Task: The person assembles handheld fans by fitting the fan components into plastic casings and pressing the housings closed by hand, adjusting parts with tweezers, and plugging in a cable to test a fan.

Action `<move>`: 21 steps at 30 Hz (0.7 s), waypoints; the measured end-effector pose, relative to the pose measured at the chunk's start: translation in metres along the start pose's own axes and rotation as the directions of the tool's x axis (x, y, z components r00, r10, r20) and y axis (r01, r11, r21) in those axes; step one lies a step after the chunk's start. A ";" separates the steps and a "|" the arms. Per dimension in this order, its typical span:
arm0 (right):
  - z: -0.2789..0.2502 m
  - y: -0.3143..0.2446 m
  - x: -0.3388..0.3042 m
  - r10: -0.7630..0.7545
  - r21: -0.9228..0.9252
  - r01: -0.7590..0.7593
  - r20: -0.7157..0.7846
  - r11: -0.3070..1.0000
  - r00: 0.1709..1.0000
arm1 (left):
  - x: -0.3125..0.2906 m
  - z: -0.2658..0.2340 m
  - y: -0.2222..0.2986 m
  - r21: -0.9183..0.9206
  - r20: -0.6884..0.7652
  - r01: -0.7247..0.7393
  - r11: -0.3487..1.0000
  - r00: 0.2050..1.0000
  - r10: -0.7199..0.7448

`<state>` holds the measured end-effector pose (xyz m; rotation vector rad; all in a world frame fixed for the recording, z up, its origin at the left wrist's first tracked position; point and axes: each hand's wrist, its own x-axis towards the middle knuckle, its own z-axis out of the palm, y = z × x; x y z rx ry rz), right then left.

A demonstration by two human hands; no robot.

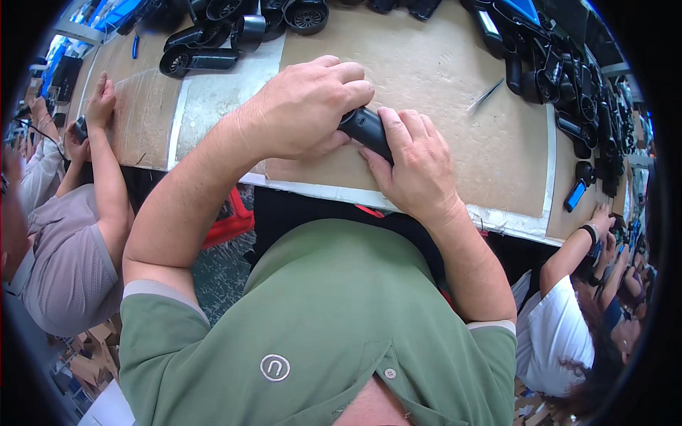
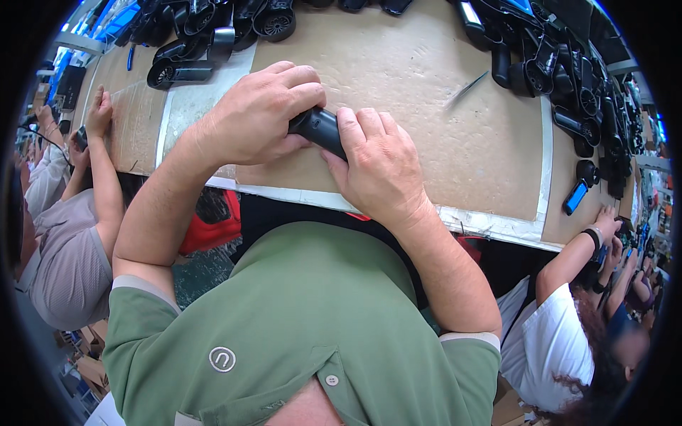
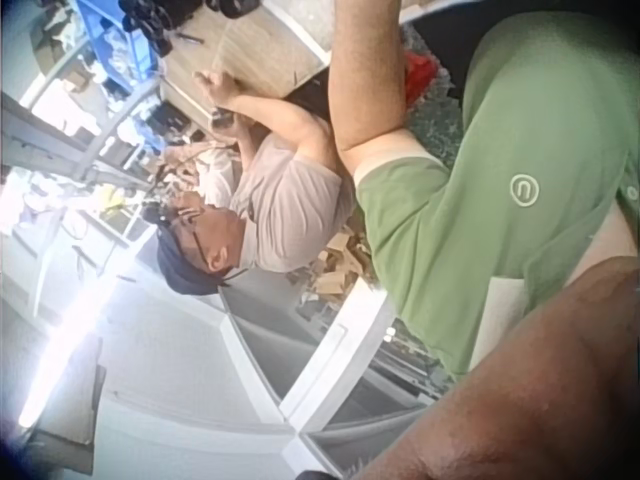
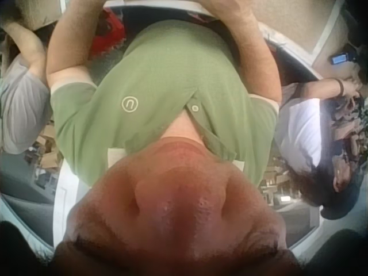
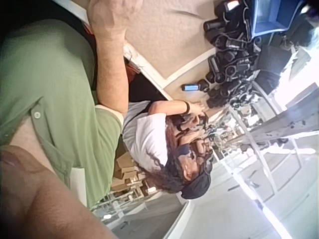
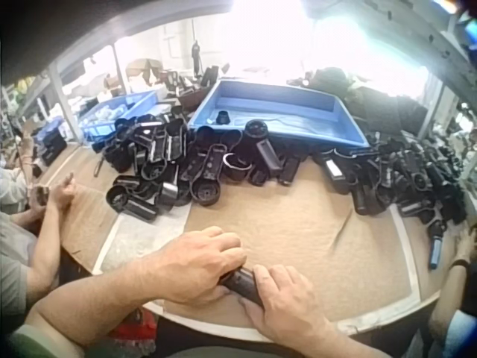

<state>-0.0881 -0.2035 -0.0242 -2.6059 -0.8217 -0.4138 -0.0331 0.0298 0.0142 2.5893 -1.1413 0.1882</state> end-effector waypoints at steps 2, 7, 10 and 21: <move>-0.001 0.000 0.001 -0.003 -0.008 0.003 0.006 1.000 1.000 | 0.000 0.000 0.000 -0.012 -0.001 0.005 1.000 1.000 -0.005; -0.005 -0.002 0.004 0.000 -0.045 0.003 0.058 0.999 0.998 | -0.001 0.004 -0.003 -0.069 -0.017 0.017 0.997 1.000 -0.018; -0.008 -0.002 0.007 0.034 -0.080 -0.023 0.146 0.997 0.989 | -0.002 0.007 -0.006 -0.117 -0.049 0.004 0.993 0.999 -0.010; -0.020 0.002 0.020 -0.048 -0.075 0.068 0.238 0.995 0.970 | -0.002 0.008 -0.009 -0.143 -0.046 0.004 0.990 0.999 -0.011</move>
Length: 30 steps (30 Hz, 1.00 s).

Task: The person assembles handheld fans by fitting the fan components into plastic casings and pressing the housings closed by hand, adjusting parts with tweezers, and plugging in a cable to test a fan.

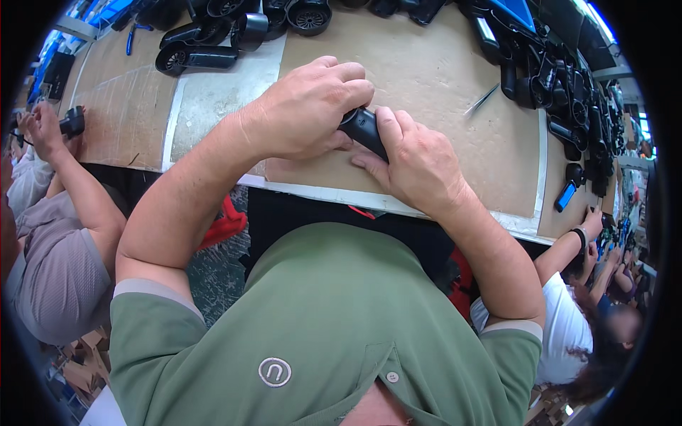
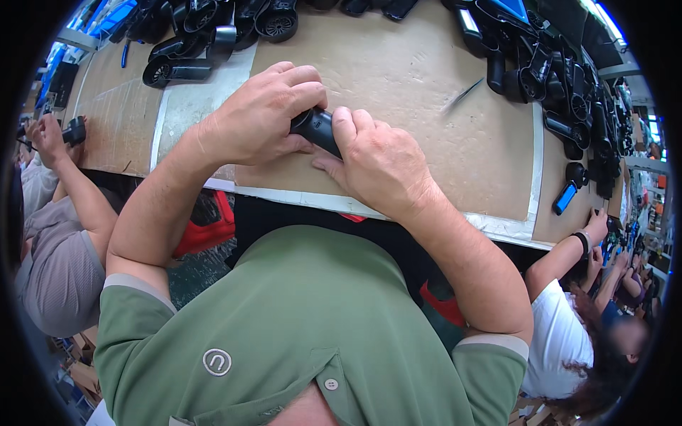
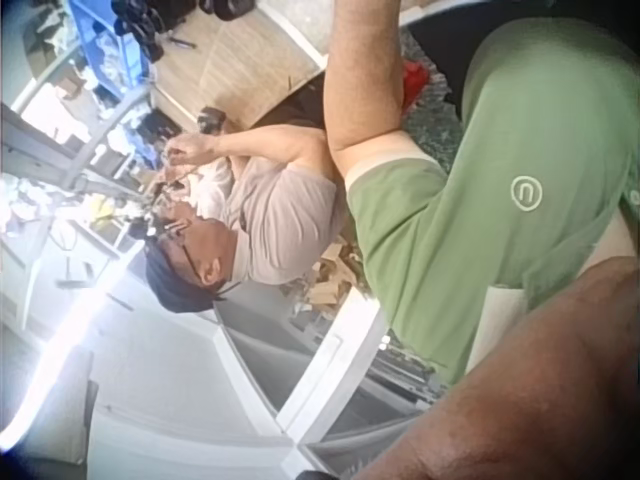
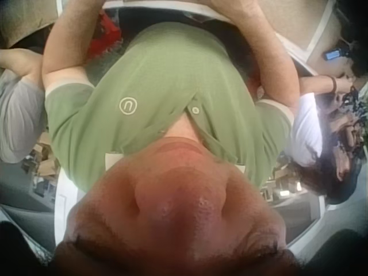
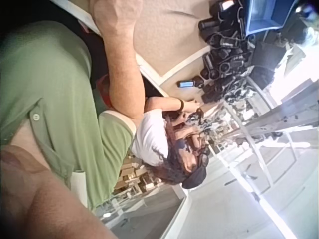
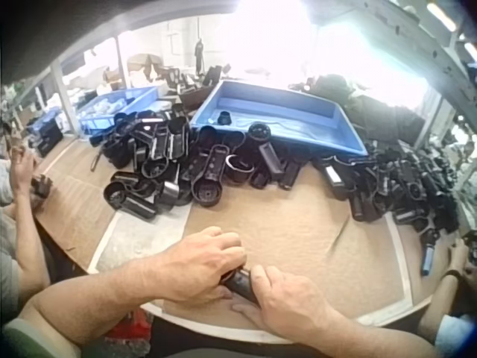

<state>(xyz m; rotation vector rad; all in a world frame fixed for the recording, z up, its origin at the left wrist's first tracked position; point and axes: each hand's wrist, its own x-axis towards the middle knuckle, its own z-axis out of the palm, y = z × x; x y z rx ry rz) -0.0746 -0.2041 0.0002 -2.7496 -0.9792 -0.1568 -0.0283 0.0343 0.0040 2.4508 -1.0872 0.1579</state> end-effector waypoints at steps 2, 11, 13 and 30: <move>-0.001 0.000 0.001 -0.015 -0.017 0.015 -0.001 1.000 1.000 | 0.000 -0.001 0.000 0.012 0.014 -0.002 1.000 1.000 0.002; -0.003 0.004 0.004 -0.007 -0.027 0.008 0.058 1.000 0.998 | 0.001 -0.001 0.001 0.030 0.027 0.008 1.000 1.000 -0.009; -0.003 0.005 0.005 -0.020 -0.044 0.022 0.062 0.999 0.998 | 0.003 -0.001 0.002 0.024 0.037 0.021 0.999 0.999 -0.022; -0.017 0.006 0.015 0.025 0.008 -0.028 0.270 1.000 0.962 | 0.002 0.000 0.004 0.001 0.006 0.124 0.992 0.992 -0.124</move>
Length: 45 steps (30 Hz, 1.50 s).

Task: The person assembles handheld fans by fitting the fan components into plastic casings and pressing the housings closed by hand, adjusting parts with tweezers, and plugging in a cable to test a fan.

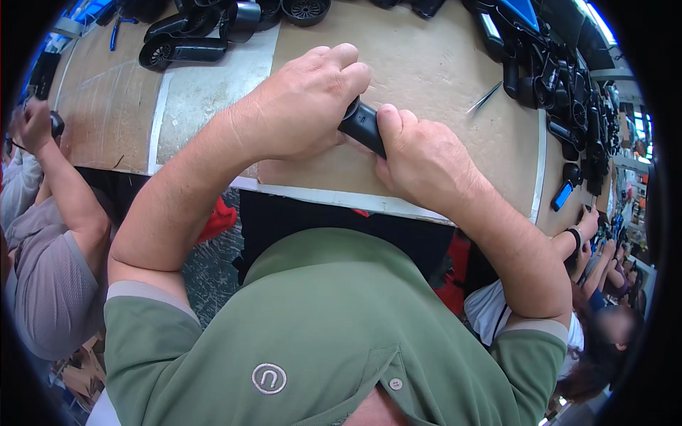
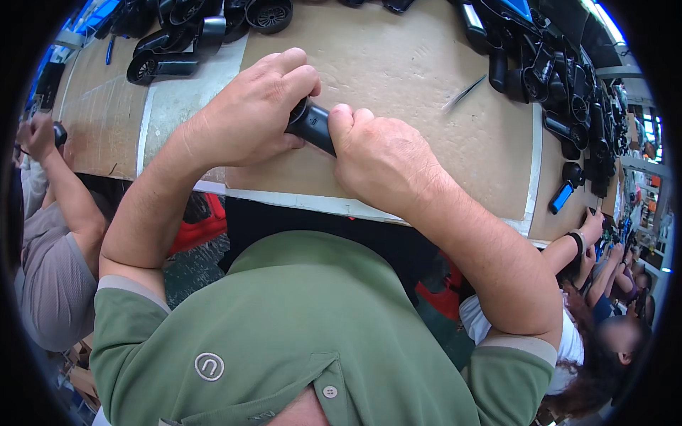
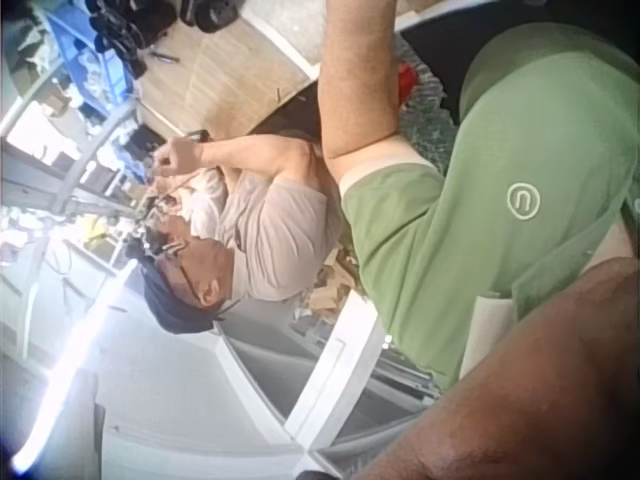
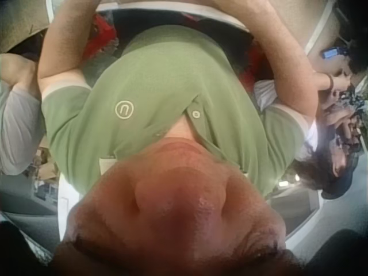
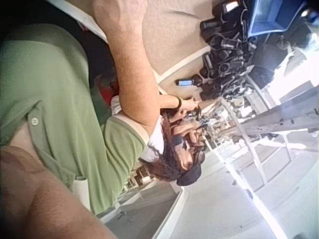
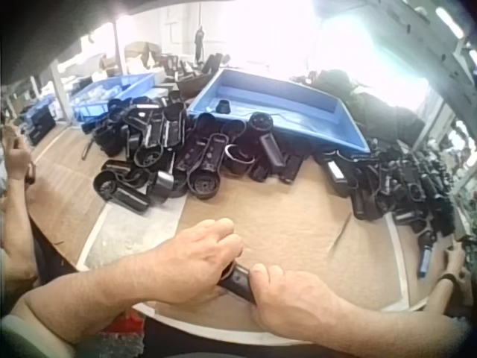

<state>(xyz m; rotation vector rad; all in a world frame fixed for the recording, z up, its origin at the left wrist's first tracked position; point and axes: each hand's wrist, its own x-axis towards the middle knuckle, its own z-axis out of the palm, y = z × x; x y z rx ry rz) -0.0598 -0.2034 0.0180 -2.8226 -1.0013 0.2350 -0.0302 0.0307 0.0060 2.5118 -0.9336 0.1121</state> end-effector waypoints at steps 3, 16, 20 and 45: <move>-0.006 -0.003 0.002 0.030 0.011 -0.031 0.054 0.999 0.998 | -0.001 0.003 -0.002 0.012 -0.020 0.010 1.000 1.000 -0.009; -0.014 0.007 0.009 0.000 0.047 -0.003 0.081 0.999 0.997 | 0.003 -0.003 0.004 0.041 0.041 0.062 0.997 0.997 -0.063; 0.011 0.011 0.004 -0.017 0.092 0.032 -0.161 0.995 0.987 | 0.000 0.000 0.008 0.069 -0.006 0.123 0.990 0.992 -0.123; 0.001 0.000 0.015 0.077 -0.037 -0.084 -0.164 0.996 0.984 | -0.002 0.002 0.001 0.087 -0.015 0.079 0.993 0.997 -0.078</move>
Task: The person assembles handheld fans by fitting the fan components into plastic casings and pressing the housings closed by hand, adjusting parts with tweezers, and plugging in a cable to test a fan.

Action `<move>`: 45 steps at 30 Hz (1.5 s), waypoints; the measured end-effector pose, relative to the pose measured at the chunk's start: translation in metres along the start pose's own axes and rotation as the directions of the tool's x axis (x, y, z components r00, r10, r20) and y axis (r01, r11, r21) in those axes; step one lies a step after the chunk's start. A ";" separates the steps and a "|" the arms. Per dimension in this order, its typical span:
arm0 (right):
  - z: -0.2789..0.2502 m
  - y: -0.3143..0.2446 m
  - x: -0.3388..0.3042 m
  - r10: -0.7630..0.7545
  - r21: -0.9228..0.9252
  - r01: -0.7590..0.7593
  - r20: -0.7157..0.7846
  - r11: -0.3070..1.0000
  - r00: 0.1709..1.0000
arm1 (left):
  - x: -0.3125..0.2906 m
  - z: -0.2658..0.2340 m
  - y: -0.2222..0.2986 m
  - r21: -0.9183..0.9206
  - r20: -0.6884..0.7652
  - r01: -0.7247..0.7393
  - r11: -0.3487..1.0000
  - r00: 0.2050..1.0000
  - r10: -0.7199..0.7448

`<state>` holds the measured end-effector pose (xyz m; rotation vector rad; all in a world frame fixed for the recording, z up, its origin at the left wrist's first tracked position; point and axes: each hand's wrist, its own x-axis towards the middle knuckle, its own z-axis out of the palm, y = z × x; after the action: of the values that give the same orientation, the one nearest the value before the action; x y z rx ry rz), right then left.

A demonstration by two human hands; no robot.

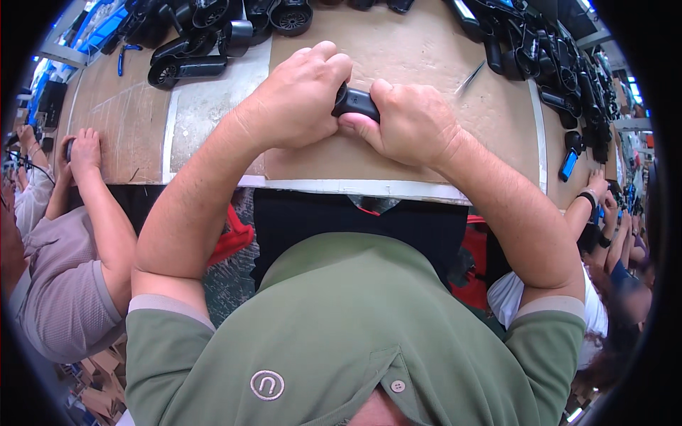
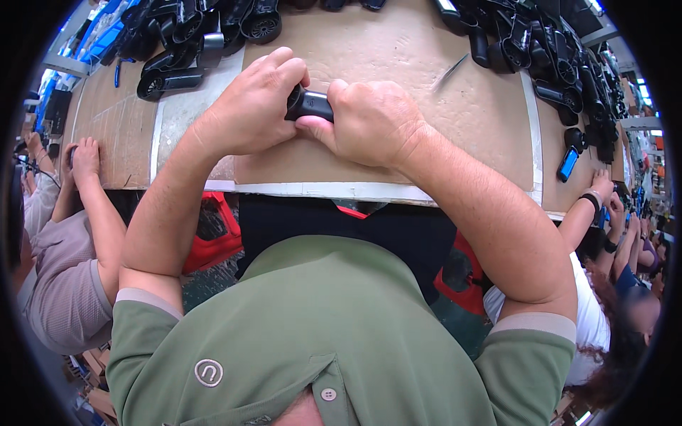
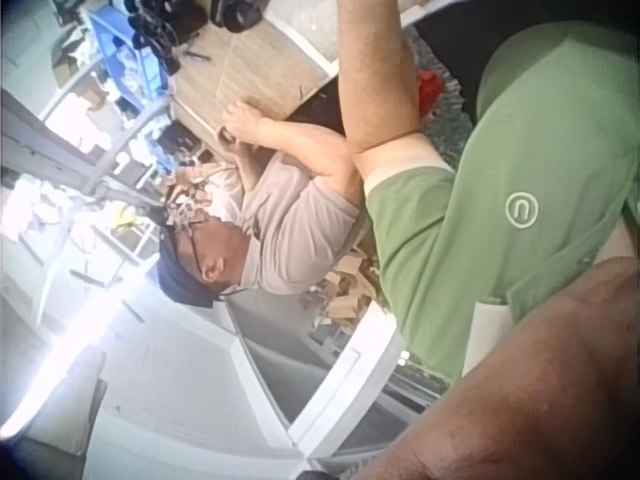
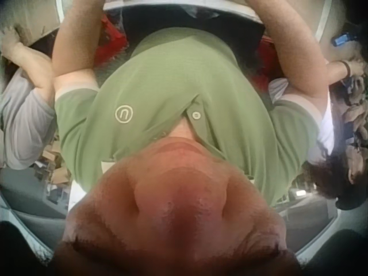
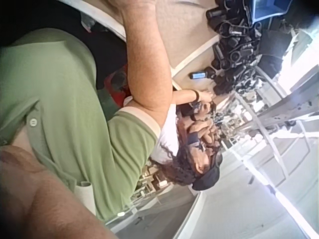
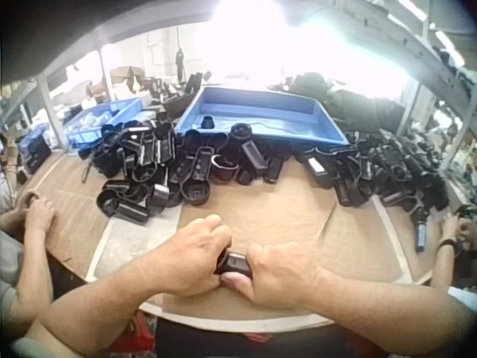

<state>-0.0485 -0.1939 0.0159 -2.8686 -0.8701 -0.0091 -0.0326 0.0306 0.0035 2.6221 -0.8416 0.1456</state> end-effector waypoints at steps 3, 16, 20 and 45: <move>0.002 0.007 -0.002 -0.027 0.025 0.026 0.019 0.999 0.999 | -0.002 0.000 -0.006 -0.111 -0.060 -0.100 0.989 0.994 0.093; -0.004 0.002 0.000 -0.022 -0.012 0.023 0.070 1.000 0.997 | 0.000 0.005 -0.019 -0.190 -0.087 -0.198 0.962 0.979 0.185; 0.003 0.007 -0.002 -0.044 -0.002 0.044 0.069 0.999 0.997 | 0.000 0.002 -0.018 -0.232 -0.067 -0.217 0.948 0.976 0.206; 0.034 0.033 0.019 -0.159 -0.009 0.165 -0.327 0.986 0.931 | 0.009 -0.004 0.009 -0.206 -0.009 0.166 0.964 0.985 -0.171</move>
<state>-0.0157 -0.2057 -0.0215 -2.6568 -1.0223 -0.4785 -0.0305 0.0199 0.0118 2.4774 -0.5867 0.0442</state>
